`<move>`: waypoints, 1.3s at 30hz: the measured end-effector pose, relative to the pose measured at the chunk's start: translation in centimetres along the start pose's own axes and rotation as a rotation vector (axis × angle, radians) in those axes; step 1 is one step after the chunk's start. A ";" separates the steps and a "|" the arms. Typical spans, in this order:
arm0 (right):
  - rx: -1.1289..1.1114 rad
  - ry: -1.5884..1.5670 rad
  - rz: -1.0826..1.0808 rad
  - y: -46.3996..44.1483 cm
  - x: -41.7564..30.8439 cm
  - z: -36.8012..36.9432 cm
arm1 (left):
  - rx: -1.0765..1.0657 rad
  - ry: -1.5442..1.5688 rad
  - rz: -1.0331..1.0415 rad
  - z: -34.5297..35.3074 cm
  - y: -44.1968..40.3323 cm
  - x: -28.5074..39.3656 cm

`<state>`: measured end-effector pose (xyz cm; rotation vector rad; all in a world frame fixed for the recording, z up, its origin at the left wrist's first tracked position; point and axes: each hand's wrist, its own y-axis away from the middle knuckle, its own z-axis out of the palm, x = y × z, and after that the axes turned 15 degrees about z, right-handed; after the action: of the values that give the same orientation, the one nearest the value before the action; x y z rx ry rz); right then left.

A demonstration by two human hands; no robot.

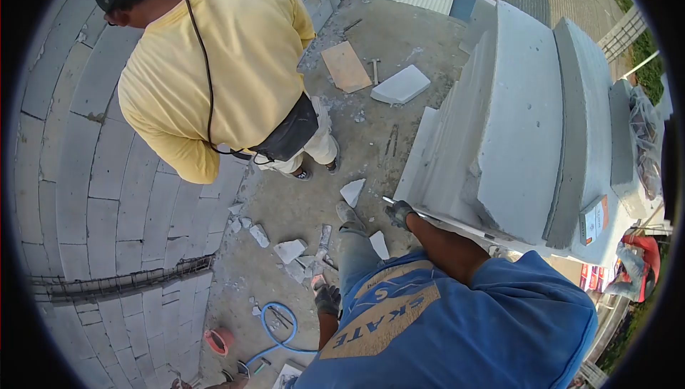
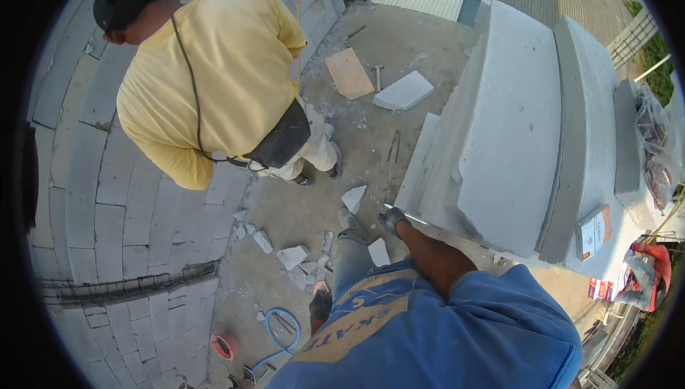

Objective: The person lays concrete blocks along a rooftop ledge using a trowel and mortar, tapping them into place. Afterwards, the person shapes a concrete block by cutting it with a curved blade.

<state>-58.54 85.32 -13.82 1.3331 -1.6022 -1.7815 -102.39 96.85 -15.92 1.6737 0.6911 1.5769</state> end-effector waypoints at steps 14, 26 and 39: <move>0.400 -0.936 -0.159 -14.2 -19.8 -2.7 | -0.851 -0.939 0.730 28.4 -11.3 32.3; 0.773 -0.276 0.035 -26.5 -28.3 -5.5 | -0.792 -0.763 0.402 54.8 -36.0 24.2; 0.121 0.080 -0.003 -36.1 -36.2 -12.3 | -0.901 -2.828 0.088 52.6 -81.2 15.9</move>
<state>-20.75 117.20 -31.91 1.4421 -1.6886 -1.6344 -40.95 150.24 -70.64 1.3150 -1.2889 -1.1602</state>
